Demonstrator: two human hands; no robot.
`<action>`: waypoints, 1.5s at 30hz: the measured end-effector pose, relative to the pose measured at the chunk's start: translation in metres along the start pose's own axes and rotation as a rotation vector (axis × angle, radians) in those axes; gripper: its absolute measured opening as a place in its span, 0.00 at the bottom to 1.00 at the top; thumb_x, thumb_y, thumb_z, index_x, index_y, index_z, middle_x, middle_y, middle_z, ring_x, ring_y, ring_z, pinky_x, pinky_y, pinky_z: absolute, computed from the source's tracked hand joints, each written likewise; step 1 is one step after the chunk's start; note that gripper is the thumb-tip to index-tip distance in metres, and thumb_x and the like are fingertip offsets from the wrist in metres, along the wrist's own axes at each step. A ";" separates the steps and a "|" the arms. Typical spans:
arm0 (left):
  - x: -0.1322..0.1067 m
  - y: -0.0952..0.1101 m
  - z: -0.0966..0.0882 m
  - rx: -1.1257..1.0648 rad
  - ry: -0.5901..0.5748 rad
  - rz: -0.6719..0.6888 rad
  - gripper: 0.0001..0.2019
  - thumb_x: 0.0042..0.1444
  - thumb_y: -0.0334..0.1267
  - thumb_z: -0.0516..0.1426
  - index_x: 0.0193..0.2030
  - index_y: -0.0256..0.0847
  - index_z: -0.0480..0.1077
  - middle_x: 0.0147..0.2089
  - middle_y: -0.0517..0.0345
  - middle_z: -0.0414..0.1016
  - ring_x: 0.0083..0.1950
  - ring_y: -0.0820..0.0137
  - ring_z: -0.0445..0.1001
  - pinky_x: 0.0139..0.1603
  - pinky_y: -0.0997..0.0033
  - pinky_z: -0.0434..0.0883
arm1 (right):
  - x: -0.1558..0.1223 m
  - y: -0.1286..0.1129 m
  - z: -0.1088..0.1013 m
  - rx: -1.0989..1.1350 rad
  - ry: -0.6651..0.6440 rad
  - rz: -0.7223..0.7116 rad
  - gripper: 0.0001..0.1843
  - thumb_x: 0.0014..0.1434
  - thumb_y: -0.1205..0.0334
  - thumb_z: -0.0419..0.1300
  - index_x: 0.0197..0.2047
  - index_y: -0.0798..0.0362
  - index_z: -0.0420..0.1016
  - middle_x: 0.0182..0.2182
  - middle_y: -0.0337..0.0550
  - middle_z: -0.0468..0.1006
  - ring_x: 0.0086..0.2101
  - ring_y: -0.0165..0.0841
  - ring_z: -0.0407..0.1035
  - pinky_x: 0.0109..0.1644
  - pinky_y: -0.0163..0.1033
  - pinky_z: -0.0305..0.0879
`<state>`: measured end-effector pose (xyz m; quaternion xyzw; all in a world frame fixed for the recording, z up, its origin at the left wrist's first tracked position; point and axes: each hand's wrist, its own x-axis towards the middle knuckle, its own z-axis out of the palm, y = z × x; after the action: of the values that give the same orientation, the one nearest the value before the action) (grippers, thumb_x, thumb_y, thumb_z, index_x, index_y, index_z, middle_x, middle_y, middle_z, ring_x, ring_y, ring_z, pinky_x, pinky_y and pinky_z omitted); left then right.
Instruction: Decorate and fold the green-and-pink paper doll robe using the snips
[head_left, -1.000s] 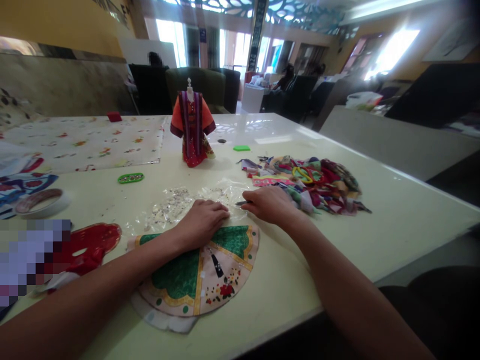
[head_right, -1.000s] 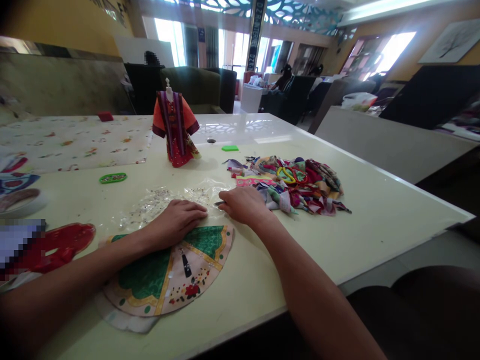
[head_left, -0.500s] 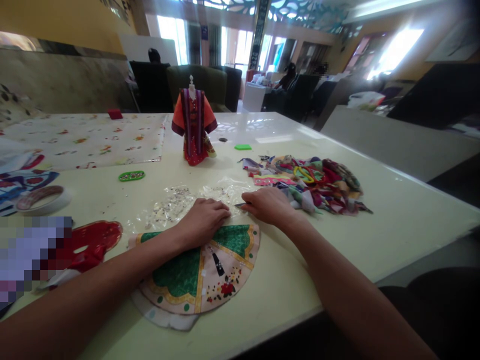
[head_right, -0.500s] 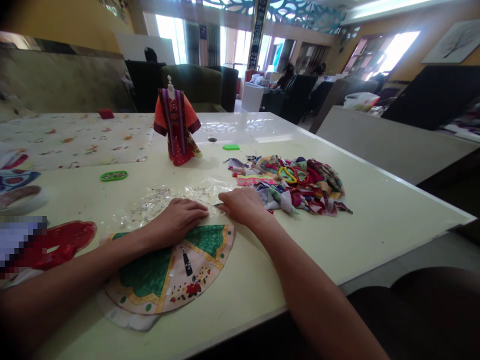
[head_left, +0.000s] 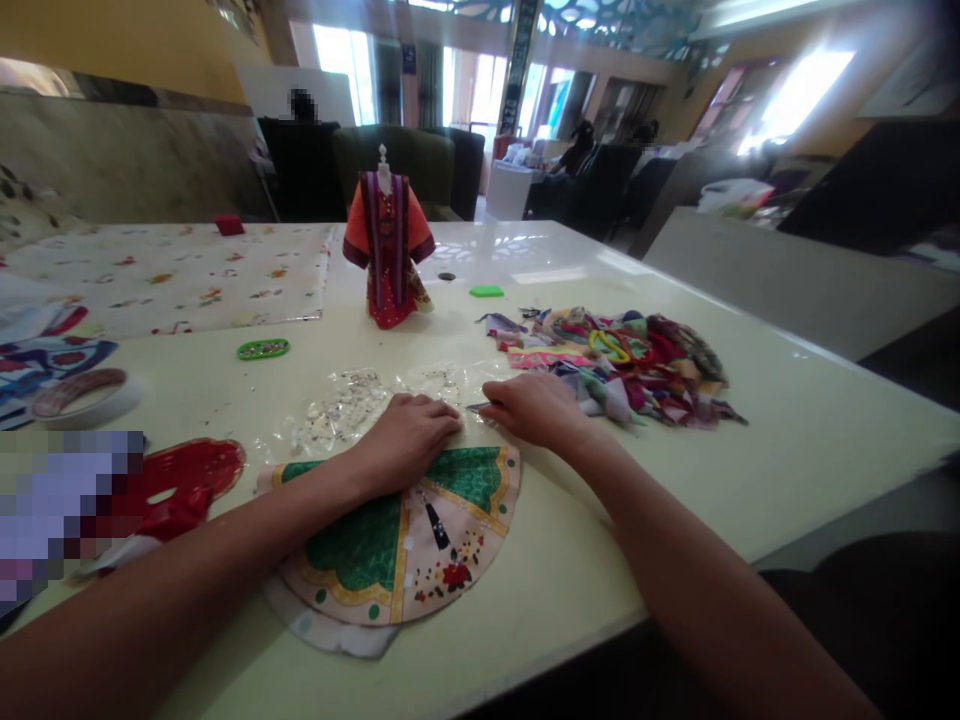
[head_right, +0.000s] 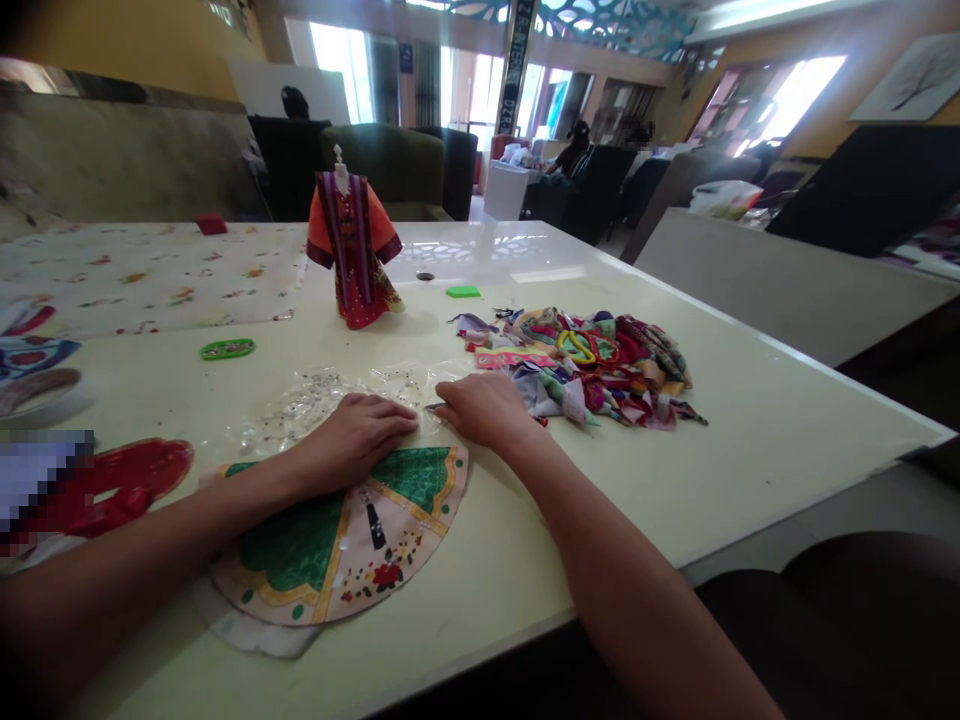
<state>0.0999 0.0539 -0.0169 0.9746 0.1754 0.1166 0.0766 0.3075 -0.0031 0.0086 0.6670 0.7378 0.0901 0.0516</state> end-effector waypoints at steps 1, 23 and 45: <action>0.000 0.000 0.000 0.001 -0.001 0.001 0.14 0.68 0.37 0.47 0.49 0.44 0.73 0.55 0.57 0.75 0.54 0.63 0.71 0.55 0.58 0.60 | 0.000 0.000 -0.001 0.005 -0.004 0.004 0.16 0.64 0.47 0.53 0.35 0.49 0.74 0.31 0.43 0.80 0.31 0.34 0.71 0.29 0.39 0.40; -0.001 -0.002 0.002 0.027 0.019 0.022 0.14 0.67 0.38 0.47 0.50 0.44 0.73 0.55 0.56 0.75 0.54 0.63 0.71 0.56 0.58 0.60 | 0.001 -0.001 0.001 -0.002 -0.024 0.004 0.14 0.63 0.48 0.54 0.37 0.48 0.74 0.32 0.42 0.80 0.31 0.34 0.70 0.29 0.38 0.42; -0.001 0.000 0.001 0.036 0.007 0.016 0.14 0.67 0.37 0.48 0.49 0.43 0.73 0.55 0.56 0.75 0.54 0.63 0.71 0.55 0.58 0.60 | 0.001 0.003 0.002 0.040 -0.001 -0.011 0.16 0.62 0.46 0.54 0.34 0.49 0.73 0.30 0.42 0.79 0.30 0.33 0.67 0.30 0.38 0.41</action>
<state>0.0992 0.0532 -0.0183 0.9767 0.1701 0.1174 0.0576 0.3107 -0.0019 0.0075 0.6640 0.7430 0.0747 0.0393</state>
